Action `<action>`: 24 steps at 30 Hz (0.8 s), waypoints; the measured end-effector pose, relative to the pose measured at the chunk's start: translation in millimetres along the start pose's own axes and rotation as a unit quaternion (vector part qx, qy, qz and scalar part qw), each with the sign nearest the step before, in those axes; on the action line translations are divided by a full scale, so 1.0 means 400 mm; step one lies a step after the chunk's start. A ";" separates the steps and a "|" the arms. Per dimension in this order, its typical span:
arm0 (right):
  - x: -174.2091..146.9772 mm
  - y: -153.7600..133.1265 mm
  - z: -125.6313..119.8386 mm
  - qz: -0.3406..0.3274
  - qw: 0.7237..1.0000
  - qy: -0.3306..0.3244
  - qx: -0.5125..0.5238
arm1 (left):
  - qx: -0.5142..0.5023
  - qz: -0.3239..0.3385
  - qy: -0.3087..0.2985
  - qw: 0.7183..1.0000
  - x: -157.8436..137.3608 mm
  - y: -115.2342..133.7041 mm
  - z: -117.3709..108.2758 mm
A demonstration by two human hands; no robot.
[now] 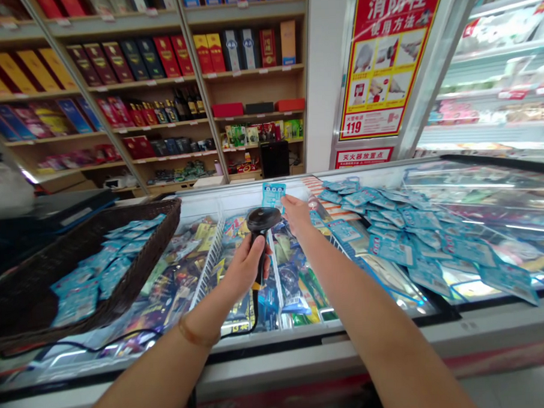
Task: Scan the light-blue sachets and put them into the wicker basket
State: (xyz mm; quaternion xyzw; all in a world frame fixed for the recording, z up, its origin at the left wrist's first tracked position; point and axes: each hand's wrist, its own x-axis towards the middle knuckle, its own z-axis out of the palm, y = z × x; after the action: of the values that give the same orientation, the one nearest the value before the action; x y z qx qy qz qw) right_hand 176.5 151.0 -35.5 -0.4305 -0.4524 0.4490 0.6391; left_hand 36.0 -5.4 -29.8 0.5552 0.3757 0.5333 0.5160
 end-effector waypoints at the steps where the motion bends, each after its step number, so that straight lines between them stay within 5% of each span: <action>1: -0.002 -0.001 0.002 0.006 1.000 0.003 0.009 | 0.000 0.002 -0.002 1.000 0.000 0.000 0.000; 15: 0.001 0.003 0.004 0.029 0.999 0.020 0.034 | 0.001 -0.020 -0.018 1.000 0.000 -0.013 -0.002; 20: -0.023 -0.006 0.032 0.073 0.995 0.032 0.061 | -0.009 -0.025 0.088 0.996 0.015 0.017 -0.012; 24: -0.036 -0.012 0.127 0.126 0.990 0.017 0.063 | -0.037 -0.022 0.222 0.974 0.028 0.093 -0.079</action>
State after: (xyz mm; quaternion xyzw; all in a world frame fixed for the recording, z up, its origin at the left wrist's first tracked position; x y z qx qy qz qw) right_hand 125.5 143.2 -22.6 -0.4508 -0.3543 0.5457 0.6111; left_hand 1.7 4.2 5.5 0.3949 0.4728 0.6451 0.4521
